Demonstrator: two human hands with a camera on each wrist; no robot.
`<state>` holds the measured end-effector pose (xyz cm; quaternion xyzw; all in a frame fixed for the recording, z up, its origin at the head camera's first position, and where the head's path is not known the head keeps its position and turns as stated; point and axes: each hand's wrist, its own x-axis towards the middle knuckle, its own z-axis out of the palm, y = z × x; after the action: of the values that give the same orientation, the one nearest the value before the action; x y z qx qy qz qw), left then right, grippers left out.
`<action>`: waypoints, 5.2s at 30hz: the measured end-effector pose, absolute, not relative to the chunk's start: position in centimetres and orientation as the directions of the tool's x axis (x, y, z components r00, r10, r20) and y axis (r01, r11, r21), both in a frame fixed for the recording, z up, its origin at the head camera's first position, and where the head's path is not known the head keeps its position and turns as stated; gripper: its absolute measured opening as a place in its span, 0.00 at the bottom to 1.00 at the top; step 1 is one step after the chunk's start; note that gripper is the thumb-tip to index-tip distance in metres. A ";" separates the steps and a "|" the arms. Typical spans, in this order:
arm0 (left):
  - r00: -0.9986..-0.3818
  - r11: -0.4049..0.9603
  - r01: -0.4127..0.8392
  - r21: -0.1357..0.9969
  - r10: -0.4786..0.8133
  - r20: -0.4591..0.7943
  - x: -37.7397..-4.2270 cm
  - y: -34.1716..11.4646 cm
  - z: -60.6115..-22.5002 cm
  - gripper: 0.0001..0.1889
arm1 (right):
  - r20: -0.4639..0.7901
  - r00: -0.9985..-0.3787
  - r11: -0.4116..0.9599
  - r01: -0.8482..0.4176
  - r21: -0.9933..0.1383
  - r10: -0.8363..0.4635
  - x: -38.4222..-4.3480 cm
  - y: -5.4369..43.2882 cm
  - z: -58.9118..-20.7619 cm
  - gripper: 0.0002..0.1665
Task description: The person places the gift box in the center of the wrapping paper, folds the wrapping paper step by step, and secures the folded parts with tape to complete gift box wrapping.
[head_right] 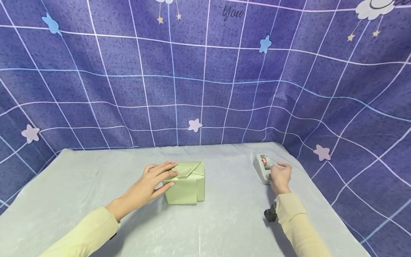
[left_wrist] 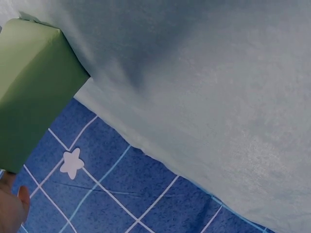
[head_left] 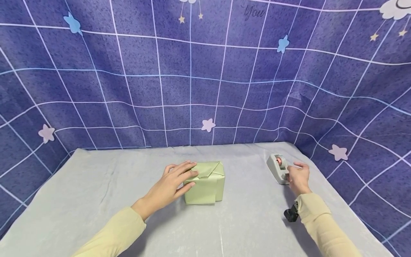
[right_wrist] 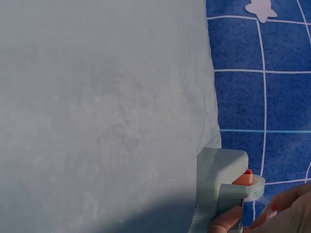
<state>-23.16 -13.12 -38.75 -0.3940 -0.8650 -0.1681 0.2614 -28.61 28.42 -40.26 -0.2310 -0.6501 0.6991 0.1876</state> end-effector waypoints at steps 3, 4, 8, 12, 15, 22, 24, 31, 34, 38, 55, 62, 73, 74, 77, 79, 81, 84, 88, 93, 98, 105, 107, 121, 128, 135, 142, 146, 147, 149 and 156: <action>-0.553 0.635 0.768 0.084 0.591 0.587 -23.2 -13.1 -38.7 0.18 | -0.099 -0.829 -0.120 0.038 -0.992 0.550 -28.4 28.5 -40.1 0.17; -0.552 0.634 0.769 0.084 0.591 0.588 -23.1 -13.1 -38.7 0.18 | -0.105 -0.832 -0.133 0.038 -0.990 0.545 -28.3 28.6 -40.1 0.16; -0.557 0.637 0.766 0.086 0.591 0.583 -23.1 -13.1 -38.7 0.18 | -0.131 -0.837 -0.162 0.051 -0.985 0.532 -28.2 28.9 -40.2 0.16; -0.562 0.642 0.762 0.084 0.592 0.578 -23.1 -13.1 -38.7 0.18 | -0.138 -0.838 -0.106 0.096 -0.990 0.528 -28.0 29.3 -40.2 0.18; -0.563 0.642 0.762 0.084 0.592 0.577 -23.1 -13.1 -38.7 0.18 | -0.143 -0.842 -0.011 0.160 -0.987 0.521 -27.6 29.6 -40.2 0.28; -0.557 0.641 0.764 0.076 0.594 0.580 -23.0 -13.0 -38.7 0.18 | -0.153 -0.881 0.234 0.280 -0.931 0.447 -26.7 30.3 -39.8 0.38; -0.554 0.641 0.764 0.071 0.595 0.583 -23.0 -13.0 -38.7 0.18 | -0.146 -0.897 0.290 0.284 -0.914 0.417 -26.5 30.5 -39.8 0.39; -0.545 0.638 0.767 0.071 0.588 0.597 -22.9 -13.0 -38.7 0.18 | -0.091 -0.930 0.465 0.261 -0.846 0.357 -26.5 31.3 -39.9 0.39; -0.539 0.636 0.769 0.066 0.589 0.602 -23.0 -13.0 -38.6 0.18 | -0.056 -0.936 0.544 0.249 -0.801 0.347 -26.4 31.5 -40.2 0.38; -0.543 0.640 0.766 0.062 0.592 0.596 -22.9 -13.0 -38.6 0.17 | -0.040 -0.942 0.588 0.240 -0.773 0.332 -26.4 31.7 -40.6 0.38; -0.545 0.640 0.765 0.067 0.588 0.598 -23.0 -13.0 -38.6 0.17 | 0.017 -0.941 0.662 0.226 -0.715 0.339 -26.9 32.1 -41.5 0.37; -0.555 0.641 0.763 0.077 0.589 0.587 -23.1 -13.0 -38.5 0.16 | 0.085 -0.940 0.688 0.180 -0.703 0.332 -26.5 31.4 -39.9 0.30; -0.581 0.650 0.753 0.103 0.581 0.570 -23.1 -13.0 -38.5 0.17 | 0.195 -0.979 0.334 -0.167 -0.928 0.052 -26.0 25.5 -35.2 0.23; -0.580 0.650 0.753 0.104 0.582 0.570 -23.1 -13.0 -38.5 0.18 | 0.205 -0.979 0.303 -0.189 -0.934 0.021 -25.9 24.8 -35.0 0.21; -0.579 0.649 0.754 0.104 0.581 0.572 -23.1 -13.0 -38.5 0.18 | 0.227 -0.971 0.214 -0.237 -0.948 -0.070 -25.5 22.9 -34.6 0.20; -0.578 0.648 0.754 0.103 0.581 0.573 -23.1 -13.0 -38.5 0.18 | 0.230 -0.965 0.153 -0.247 -0.957 -0.124 -25.3 21.6 -34.4 0.20; -0.576 0.648 0.755 0.101 0.582 0.574 -23.1 -13.0 -38.6 0.18 | 0.221 -0.960 0.094 -0.239 -0.966 -0.170 -25.1 20.5 -34.3 0.22; -0.572 0.646 0.757 0.099 0.582 0.578 -23.1 -13.0 -38.6 0.17 | 0.197 -0.956 0.038 -0.210 -0.977 -0.218 -24.8 18.8 -34.0 0.24; -0.569 0.643 0.760 0.098 0.583 0.580 -23.1 -12.9 -38.6 0.18 | 0.173 -0.948 0.013 -0.183 -0.983 -0.266 -24.3 16.9 -33.8 0.24; -0.573 0.647 0.756 0.100 0.580 0.580 -23.1 -12.9 -38.6 0.18 | 0.162 -0.935 0.013 -0.175 -0.984 -0.315 -23.7 14.8 -33.7 0.25; -0.574 0.648 0.755 0.101 0.580 0.578 -23.1 -13.0 -38.7 0.18 | 0.176 -0.912 0.018 -0.196 -0.980 -0.370 -23.1 13.2 -33.8 0.26; -0.571 0.648 0.756 0.092 0.584 0.577 -23.1 -13.0 -38.7 0.18 | 0.185 -0.891 0.009 -0.208 -0.978 -0.415 -22.6 11.6 -33.9 0.27; -0.569 0.647 0.757 0.091 0.585 0.578 -23.1 -12.9 -38.7 0.18 | 0.184 -0.890 -0.002 -0.202 -0.979 -0.417 -22.5 11.3 -33.8 0.28; -0.574 0.649 0.755 0.096 0.581 0.577 -23.1 -12.8 -38.8 0.18 | 0.148 -0.897 0.032 -0.177 -0.984 -0.417 -22.3 10.4 -34.6 0.27; -0.578 0.652 0.751 0.098 0.579 0.575 -23.1 -12.9 -38.9 0.18 | 0.198 -0.896 0.074 -0.246 -0.966 -0.397 -22.1 10.1 -35.1 0.27; -0.574 0.652 0.752 0.095 0.577 0.580 -23.0 -12.8 -38.8 0.18 | 0.279 -0.912 0.144 -0.332 -0.932 -0.301 -21.8 9.5 -35.8 0.27; -0.556 0.645 0.759 0.085 0.576 0.599 -23.1 -12.8 -38.8 0.18 | 0.402 -0.890 0.186 -0.442 -0.878 -0.217 -21.7 8.8 -36.7 0.32; -0.549 0.644 0.761 0.080 0.573 0.608 -23.1 -12.9 -38.9 0.18 | 0.431 -0.884 0.207 -0.462 -0.862 -0.180 -21.7 8.4 -37.2 0.32; -0.549 0.644 0.761 0.081 0.572 0.610 -23.1 -12.9 -39.0 0.18 | 0.434 -0.884 0.214 -0.463 -0.860 -0.173 -21.8 8.3 -37.3 0.32; -0.549 0.642 0.762 0.085 0.570 0.611 -23.1 -12.9 -39.0 0.18 | 0.445 -0.881 0.220 -0.471 -0.854 -0.160 -21.6 8.2 -37.3 0.32; -0.566 0.656 0.749 0.092 0.562 0.603 -23.1 -12.9 -39.2 0.18 | 0.517 -0.842 0.199 -0.539 -0.818 -0.155 -20.5 7.5 -36.5 0.34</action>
<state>-23.14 -12.91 -39.18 -0.3776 -0.8682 -0.1714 0.2725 -20.55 7.47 -36.47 0.2290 -0.7571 0.5898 0.1628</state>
